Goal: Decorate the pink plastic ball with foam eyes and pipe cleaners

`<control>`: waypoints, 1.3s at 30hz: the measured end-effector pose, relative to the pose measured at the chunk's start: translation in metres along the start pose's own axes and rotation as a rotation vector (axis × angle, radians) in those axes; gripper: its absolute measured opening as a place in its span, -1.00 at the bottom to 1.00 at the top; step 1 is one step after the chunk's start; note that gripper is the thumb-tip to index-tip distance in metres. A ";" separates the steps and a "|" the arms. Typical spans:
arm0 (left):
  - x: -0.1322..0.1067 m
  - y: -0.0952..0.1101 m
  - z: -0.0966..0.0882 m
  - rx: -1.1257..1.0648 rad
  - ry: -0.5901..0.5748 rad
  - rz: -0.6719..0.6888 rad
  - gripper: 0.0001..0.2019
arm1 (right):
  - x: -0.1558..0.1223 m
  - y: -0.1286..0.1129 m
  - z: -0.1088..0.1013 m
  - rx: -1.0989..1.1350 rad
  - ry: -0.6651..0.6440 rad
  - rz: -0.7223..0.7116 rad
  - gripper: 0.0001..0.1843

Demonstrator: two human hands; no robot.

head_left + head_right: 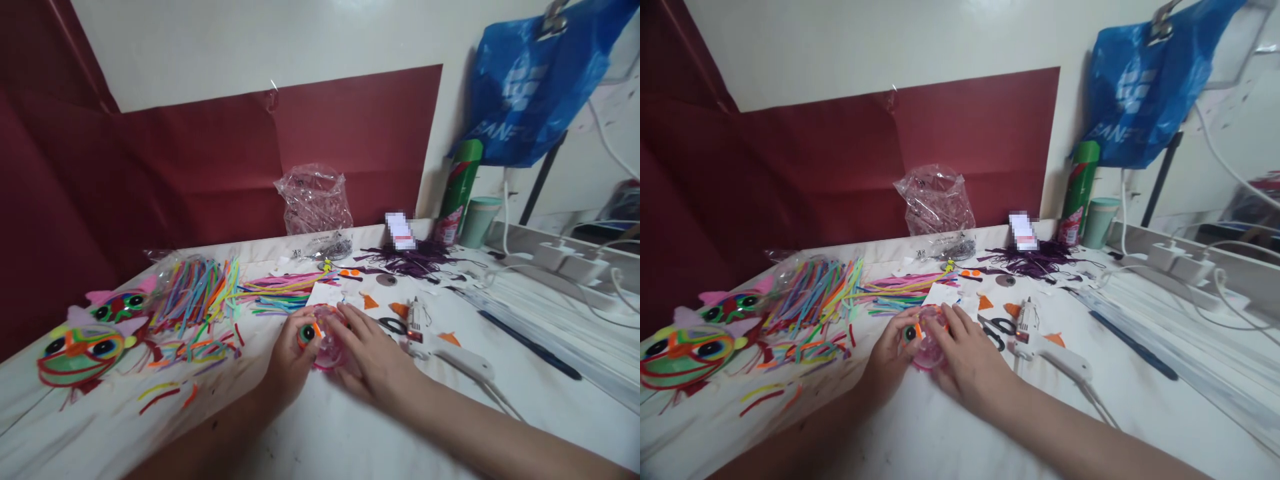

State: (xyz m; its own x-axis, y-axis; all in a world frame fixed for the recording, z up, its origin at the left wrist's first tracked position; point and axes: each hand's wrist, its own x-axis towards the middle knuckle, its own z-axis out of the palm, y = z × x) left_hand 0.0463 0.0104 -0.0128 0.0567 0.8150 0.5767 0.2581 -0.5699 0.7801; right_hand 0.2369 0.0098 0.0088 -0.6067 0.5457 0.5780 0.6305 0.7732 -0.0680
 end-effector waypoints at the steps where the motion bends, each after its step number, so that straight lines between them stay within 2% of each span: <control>1: -0.001 0.000 0.000 0.011 -0.009 0.008 -0.80 | 0.001 -0.001 -0.001 0.000 -0.008 -0.024 -0.30; 6: -0.002 -0.002 0.001 0.034 -0.026 0.043 -0.79 | 0.004 -0.004 -0.006 0.000 -0.056 -0.111 -0.50; 10: -0.003 -0.004 0.001 0.027 -0.043 0.072 -0.79 | 0.006 -0.003 -0.006 -0.036 -0.061 -0.121 -0.57; 12: -0.005 -0.003 0.002 0.032 -0.052 0.063 -0.71 | 0.005 -0.002 -0.006 -0.040 -0.052 -0.124 -0.59; 16: -0.008 0.000 0.004 -0.022 -0.034 -0.049 -0.41 | 0.004 0.002 -0.007 0.007 -0.035 -0.105 -0.63; 19: -0.008 0.001 0.005 -0.087 -0.027 -0.108 -0.31 | 0.003 0.008 -0.007 0.038 0.003 -0.101 -0.60; 23: -0.008 -0.002 0.006 -0.180 -0.011 -0.170 -0.35 | 0.001 0.016 -0.005 0.056 0.067 -0.103 -0.53; 30: -0.008 -0.012 0.005 -0.218 0.052 -0.234 -0.42 | -0.002 0.025 -0.002 0.126 0.068 -0.022 -0.53; 39: -0.009 -0.010 0.001 -0.112 0.094 -0.240 -0.51 | -0.003 0.025 0.001 0.128 0.070 -0.023 -0.49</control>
State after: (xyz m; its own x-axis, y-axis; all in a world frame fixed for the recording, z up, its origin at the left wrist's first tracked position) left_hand 0.0439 0.0090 -0.0261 -0.0843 0.9179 0.3877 0.1451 -0.3736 0.9162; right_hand 0.2541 0.0284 0.0047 -0.5820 0.5071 0.6357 0.5473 0.8225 -0.1550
